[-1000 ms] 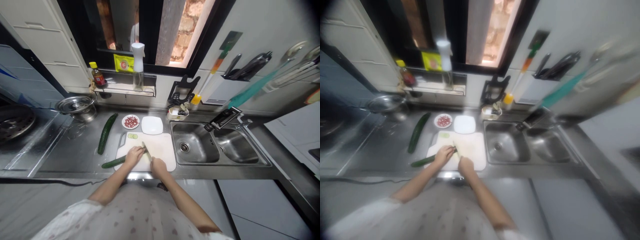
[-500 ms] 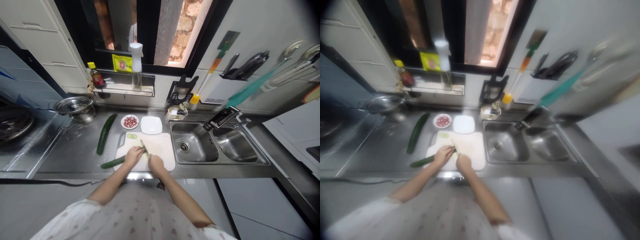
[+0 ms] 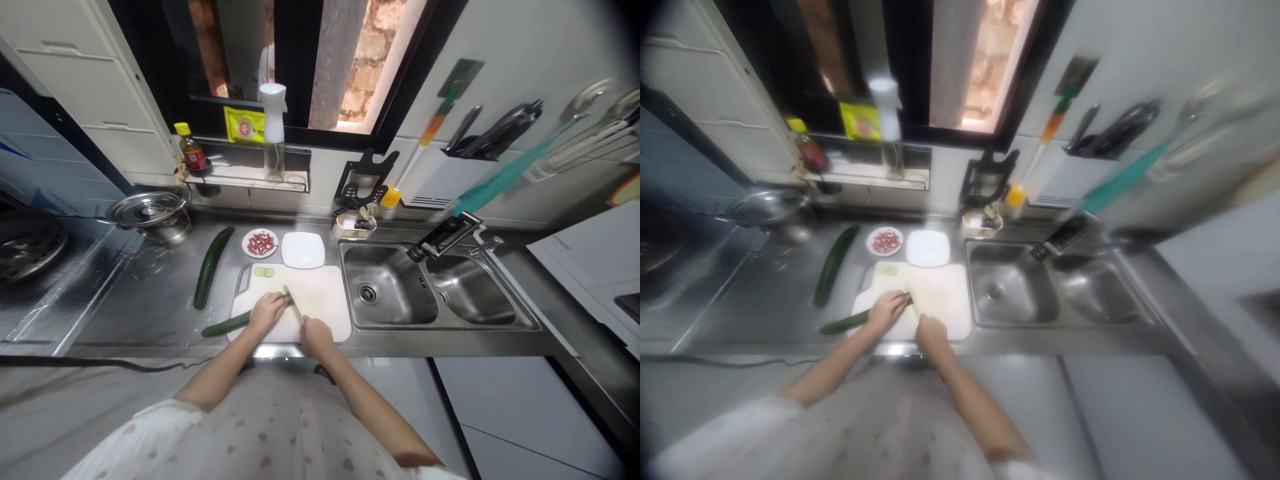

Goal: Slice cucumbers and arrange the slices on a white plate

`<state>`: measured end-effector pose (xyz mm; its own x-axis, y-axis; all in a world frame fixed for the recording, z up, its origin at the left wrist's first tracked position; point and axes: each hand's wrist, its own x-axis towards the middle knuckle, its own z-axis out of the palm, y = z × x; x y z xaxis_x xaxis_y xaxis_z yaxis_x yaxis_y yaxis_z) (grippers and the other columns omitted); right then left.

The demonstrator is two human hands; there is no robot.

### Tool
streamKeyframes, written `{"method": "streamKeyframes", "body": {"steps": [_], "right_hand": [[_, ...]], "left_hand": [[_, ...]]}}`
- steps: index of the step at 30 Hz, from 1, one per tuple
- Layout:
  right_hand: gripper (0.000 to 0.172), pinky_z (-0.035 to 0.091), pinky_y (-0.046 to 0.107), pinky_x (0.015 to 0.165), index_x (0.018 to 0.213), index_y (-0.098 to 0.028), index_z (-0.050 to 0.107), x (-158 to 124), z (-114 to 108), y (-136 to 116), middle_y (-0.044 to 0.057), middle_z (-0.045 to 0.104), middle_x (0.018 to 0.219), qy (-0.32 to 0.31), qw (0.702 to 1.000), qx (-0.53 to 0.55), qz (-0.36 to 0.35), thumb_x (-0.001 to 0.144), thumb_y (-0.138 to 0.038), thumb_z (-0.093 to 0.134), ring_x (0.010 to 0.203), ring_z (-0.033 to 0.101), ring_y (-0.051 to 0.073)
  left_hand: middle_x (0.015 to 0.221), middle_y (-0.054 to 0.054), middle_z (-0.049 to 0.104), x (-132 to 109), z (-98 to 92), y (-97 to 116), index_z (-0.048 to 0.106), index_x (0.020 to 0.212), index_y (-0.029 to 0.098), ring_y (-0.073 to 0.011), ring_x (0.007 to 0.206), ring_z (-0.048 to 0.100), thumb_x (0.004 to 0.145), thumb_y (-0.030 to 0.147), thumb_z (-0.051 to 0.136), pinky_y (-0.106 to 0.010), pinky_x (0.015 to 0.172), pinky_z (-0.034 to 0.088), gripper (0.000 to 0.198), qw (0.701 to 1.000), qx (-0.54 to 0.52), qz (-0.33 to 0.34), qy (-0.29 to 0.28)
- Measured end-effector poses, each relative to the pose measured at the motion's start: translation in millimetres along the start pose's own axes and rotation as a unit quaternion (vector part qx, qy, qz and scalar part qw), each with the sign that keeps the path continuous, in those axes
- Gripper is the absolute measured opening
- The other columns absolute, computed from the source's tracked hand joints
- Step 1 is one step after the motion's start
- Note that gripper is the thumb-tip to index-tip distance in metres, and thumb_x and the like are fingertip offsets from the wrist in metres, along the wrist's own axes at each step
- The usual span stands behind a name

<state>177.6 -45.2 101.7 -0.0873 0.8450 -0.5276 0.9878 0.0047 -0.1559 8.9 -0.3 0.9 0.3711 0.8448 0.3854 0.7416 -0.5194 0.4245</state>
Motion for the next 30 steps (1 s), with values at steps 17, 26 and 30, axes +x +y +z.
{"method": "streamKeyframes", "body": {"steps": [17,26,30], "right_hand": [[0.033,0.045,0.029,0.078,0.113,-0.012,0.059,30.9,-1.4,-15.0,0.016,0.068,0.1,0.059,0.998,0.012,-0.025,0.091,-0.014,0.035,0.098,0.064,0.022],[0.03,0.046,0.029,0.077,0.11,-0.012,0.059,1.4,9.3,1.5,0.017,0.068,0.098,0.019,1.0,-0.001,0.001,0.091,-0.015,0.037,0.097,0.064,0.023],[0.032,0.046,0.029,0.078,0.112,-0.012,0.059,5.4,6.3,-2.1,0.017,0.068,0.1,0.022,1.0,-0.002,-0.001,0.091,-0.014,0.034,0.099,0.064,0.023]], "left_hand": [[0.103,-0.006,0.065,0.8,-1.5,1.4,0.069,0.099,0.022,-0.0179,0.09,0.056,0.093,0.028,0.046,-0.032,0.08,0.048,0.024,1.0,0.008,-0.001,-0.002],[0.103,-0.006,0.065,1.0,0.8,0.0,0.068,0.101,0.023,-0.0175,0.091,0.056,0.093,0.027,0.047,-0.032,0.081,0.048,0.023,1.0,0.003,-0.002,0.002],[0.104,-0.006,0.065,0.5,0.6,0.2,0.068,0.101,0.023,-0.0177,0.09,0.055,0.092,0.026,0.048,-0.032,0.08,0.048,0.022,1.0,0.002,-0.003,0.001]]}}
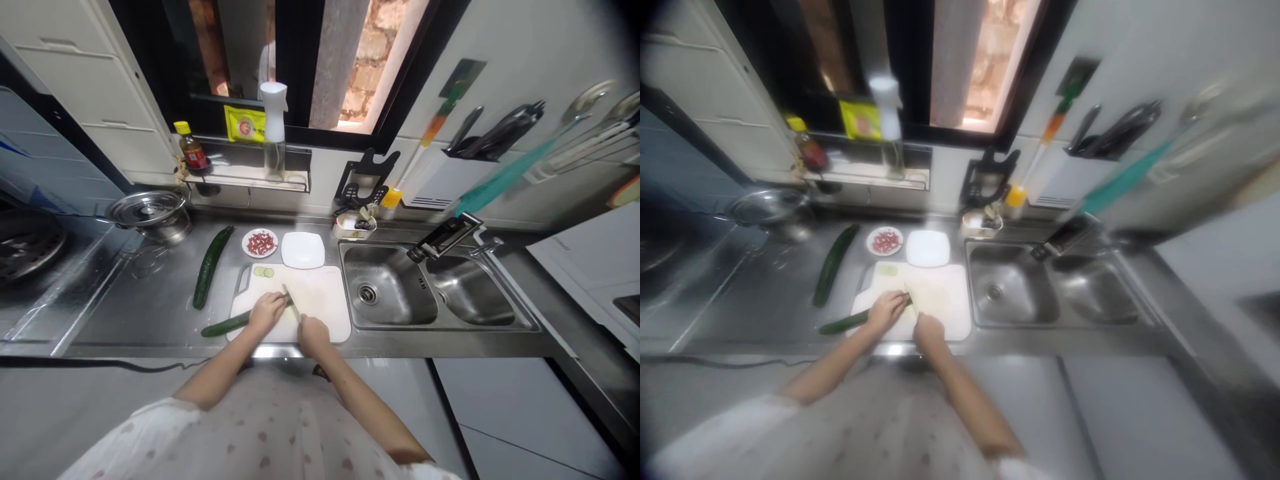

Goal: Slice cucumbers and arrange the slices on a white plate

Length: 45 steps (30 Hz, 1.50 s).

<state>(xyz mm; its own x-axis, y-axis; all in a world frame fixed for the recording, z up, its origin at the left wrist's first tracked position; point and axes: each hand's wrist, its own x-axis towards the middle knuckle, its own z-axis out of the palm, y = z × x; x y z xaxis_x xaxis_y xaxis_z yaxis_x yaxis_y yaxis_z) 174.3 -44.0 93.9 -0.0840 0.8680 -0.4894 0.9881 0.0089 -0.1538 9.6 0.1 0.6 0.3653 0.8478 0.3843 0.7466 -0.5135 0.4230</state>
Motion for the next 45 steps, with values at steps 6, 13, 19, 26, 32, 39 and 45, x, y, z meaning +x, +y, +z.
{"method": "streamKeyframes", "body": {"steps": [6,13,19,26,32,39,45], "right_hand": [[0.034,0.046,0.029,0.078,0.114,-0.013,0.059,22.8,-5.0,-10.3,0.016,0.068,0.1,0.021,1.0,0.007,-0.021,0.092,-0.015,0.033,0.098,0.064,0.022],[0.033,0.046,0.029,0.077,0.114,-0.013,0.059,20.3,-2.9,-7.1,0.016,0.069,0.099,0.021,1.0,0.01,-0.021,0.091,-0.015,0.036,0.097,0.064,0.022],[0.031,0.045,0.029,0.077,0.111,-0.012,0.06,4.3,2.9,2.4,0.016,0.068,0.099,0.005,1.0,0.007,-0.009,0.091,-0.016,0.036,0.097,0.064,0.023],[0.033,0.046,0.029,0.079,0.112,-0.012,0.06,22.5,0.1,-6.5,0.016,0.068,0.1,0.019,0.999,0.007,-0.024,0.091,-0.014,0.034,0.098,0.064,0.022],[0.034,0.046,0.029,0.079,0.113,-0.012,0.06,26.7,1.1,-7.6,0.016,0.068,0.101,0.031,0.999,0.012,-0.029,0.091,-0.013,0.035,0.098,0.064,0.022],[0.031,0.046,0.029,0.078,0.111,-0.013,0.06,9.5,6.3,1.4,0.016,0.068,0.1,0.006,1.0,0.004,-0.014,0.092,-0.017,0.036,0.098,0.064,0.022],[0.031,0.046,0.027,0.078,0.112,-0.013,0.06,21.1,3.9,-5.3,0.016,0.068,0.099,0.023,0.999,0.002,-0.023,0.091,-0.014,0.037,0.098,0.064,0.021]], "left_hand": [[0.104,-0.006,0.065,-0.3,-0.5,0.3,0.068,0.102,0.023,-0.018,0.09,0.055,0.091,0.025,0.049,-0.032,0.08,0.048,0.022,1.0,0.005,-0.001,-0.003],[0.102,-0.007,0.065,0.3,-0.3,-0.3,0.069,0.1,0.023,-0.018,0.09,0.056,0.093,0.028,0.047,-0.033,0.081,0.048,0.024,1.0,0.003,0.0,-0.003],[0.103,-0.007,0.065,0.1,0.9,-1.3,0.068,0.101,0.023,-0.0179,0.09,0.056,0.092,0.026,0.047,-0.034,0.081,0.048,0.023,1.0,-0.009,-0.002,-0.006],[0.105,-0.006,0.065,0.0,-0.4,-0.6,0.068,0.103,0.023,-0.0179,0.093,0.055,0.091,0.025,0.049,-0.033,0.083,0.047,0.022,1.0,-0.008,-0.009,-0.011],[0.105,-0.006,0.065,0.7,-0.2,-2.1,0.068,0.101,0.022,-0.0182,0.092,0.055,0.092,0.026,0.048,-0.033,0.081,0.048,0.023,1.0,-0.002,-0.004,-0.013],[0.103,-0.007,0.065,0.7,-0.6,-1.0,0.069,0.1,0.022,-0.0181,0.091,0.055,0.092,0.027,0.047,-0.034,0.081,0.048,0.023,1.0,-0.012,-0.006,-0.009],[0.103,-0.007,0.065,0.4,0.6,-2.1,0.068,0.101,0.023,-0.0181,0.09,0.056,0.091,0.025,0.048,-0.033,0.081,0.048,0.022,1.0,-0.009,-0.001,-0.009]]}}
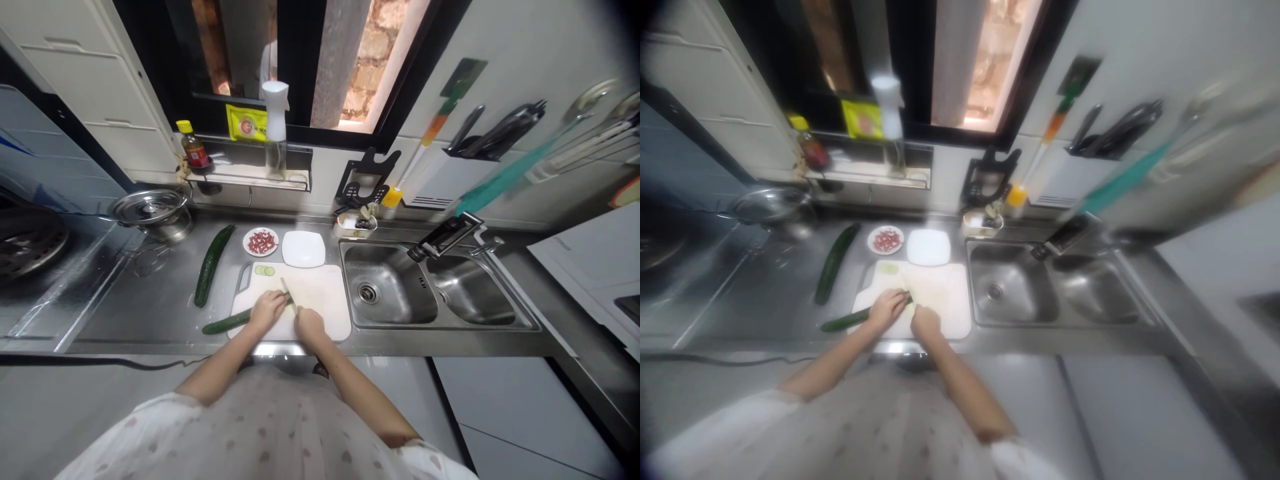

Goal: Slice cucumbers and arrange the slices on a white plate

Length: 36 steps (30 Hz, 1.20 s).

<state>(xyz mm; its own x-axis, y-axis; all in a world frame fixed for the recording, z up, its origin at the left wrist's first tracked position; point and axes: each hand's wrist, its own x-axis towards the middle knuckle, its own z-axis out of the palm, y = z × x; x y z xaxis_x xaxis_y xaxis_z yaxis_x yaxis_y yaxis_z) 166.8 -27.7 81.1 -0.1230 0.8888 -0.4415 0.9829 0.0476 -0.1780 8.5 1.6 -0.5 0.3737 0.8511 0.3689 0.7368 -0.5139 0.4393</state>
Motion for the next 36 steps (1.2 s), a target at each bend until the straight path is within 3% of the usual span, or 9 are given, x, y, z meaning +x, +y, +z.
{"method": "streamKeyframes", "body": {"steps": [6,14,23,36], "right_hand": [[0.032,0.046,0.028,0.079,0.112,-0.011,0.06,11.7,1.5,-4.5,0.016,0.068,0.1,0.024,1.0,0.006,-0.01,0.091,-0.014,0.036,0.098,0.064,0.021],[0.03,0.046,0.029,0.078,0.111,-0.012,0.06,-4.1,1.7,4.2,0.015,0.068,0.099,-0.013,1.0,0.006,0.003,0.091,-0.016,0.037,0.097,0.064,0.022],[0.031,0.045,0.028,0.079,0.111,-0.011,0.06,12.9,-2.1,-6.6,0.016,0.068,0.1,0.02,1.0,0.005,-0.015,0.091,-0.015,0.036,0.098,0.064,0.021],[0.031,0.047,0.028,0.076,0.109,-0.013,0.061,3.5,3.7,1.4,0.015,0.069,0.096,0.003,1.0,0.008,0.002,0.09,-0.013,0.036,0.095,0.065,0.021]], "left_hand": [[0.103,-0.006,0.065,0.6,-0.9,0.1,0.068,0.102,0.023,-0.0183,0.092,0.056,0.091,0.024,0.049,-0.033,0.082,0.047,0.021,1.0,-0.002,-0.002,-0.001],[0.103,-0.007,0.065,0.6,-0.4,0.4,0.068,0.101,0.023,-0.0183,0.092,0.056,0.091,0.025,0.048,-0.034,0.082,0.048,0.022,1.0,-0.007,-0.003,-0.002],[0.102,-0.006,0.065,1.0,-0.9,0.4,0.068,0.099,0.022,-0.0183,0.091,0.056,0.092,0.025,0.048,-0.033,0.082,0.047,0.022,1.0,-0.003,-0.006,-0.003],[0.103,-0.006,0.065,1.5,0.8,-0.7,0.068,0.099,0.022,-0.0181,0.091,0.056,0.092,0.025,0.048,-0.033,0.081,0.047,0.021,1.0,-0.008,-0.009,-0.003]]}}
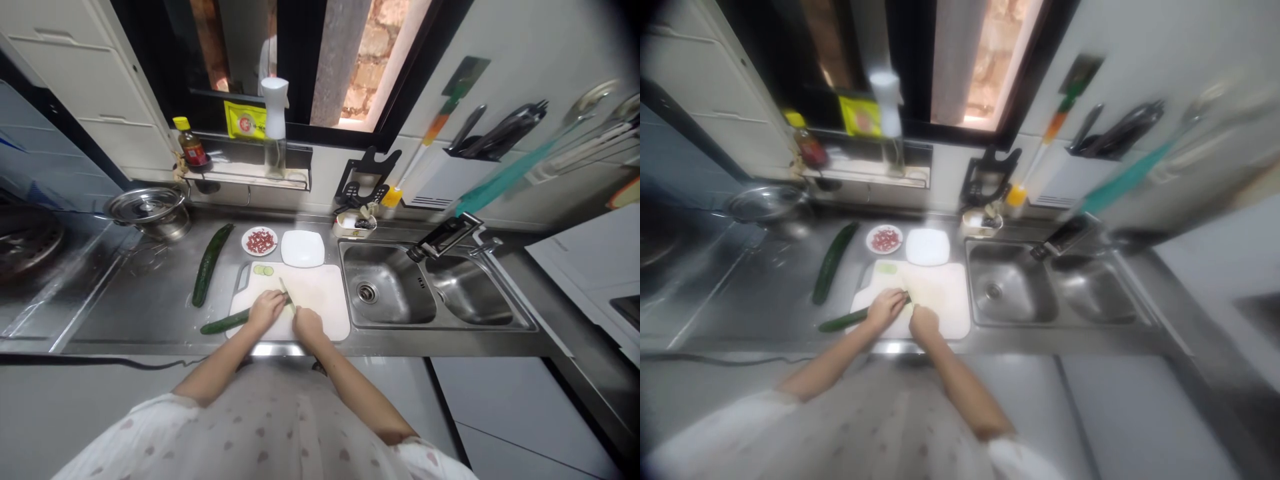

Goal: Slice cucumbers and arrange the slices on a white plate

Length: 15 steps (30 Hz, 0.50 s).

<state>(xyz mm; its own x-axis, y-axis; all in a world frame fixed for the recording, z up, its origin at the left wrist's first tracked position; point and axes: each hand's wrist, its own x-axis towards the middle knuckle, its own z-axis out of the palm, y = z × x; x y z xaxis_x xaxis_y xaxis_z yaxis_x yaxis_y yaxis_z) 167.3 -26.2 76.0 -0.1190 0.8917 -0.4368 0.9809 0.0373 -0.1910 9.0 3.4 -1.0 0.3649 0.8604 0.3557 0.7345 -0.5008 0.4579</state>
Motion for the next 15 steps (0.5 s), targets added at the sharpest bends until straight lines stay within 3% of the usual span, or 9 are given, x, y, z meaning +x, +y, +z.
{"method": "streamKeyframes", "body": {"steps": [15], "right_hand": [[0.031,0.047,0.029,0.077,0.109,-0.012,0.06,10.7,-1.2,-7.6,0.016,0.068,0.099,0.011,1.0,-0.014,-0.01,0.089,-0.011,0.036,0.097,0.064,0.022]], "left_hand": [[0.101,-0.005,0.066,0.8,-2.4,2.0,0.068,0.099,0.022,-0.018,0.09,0.055,0.091,0.024,0.048,-0.032,0.08,0.047,0.021,1.0,0.009,0.004,0.003]]}}
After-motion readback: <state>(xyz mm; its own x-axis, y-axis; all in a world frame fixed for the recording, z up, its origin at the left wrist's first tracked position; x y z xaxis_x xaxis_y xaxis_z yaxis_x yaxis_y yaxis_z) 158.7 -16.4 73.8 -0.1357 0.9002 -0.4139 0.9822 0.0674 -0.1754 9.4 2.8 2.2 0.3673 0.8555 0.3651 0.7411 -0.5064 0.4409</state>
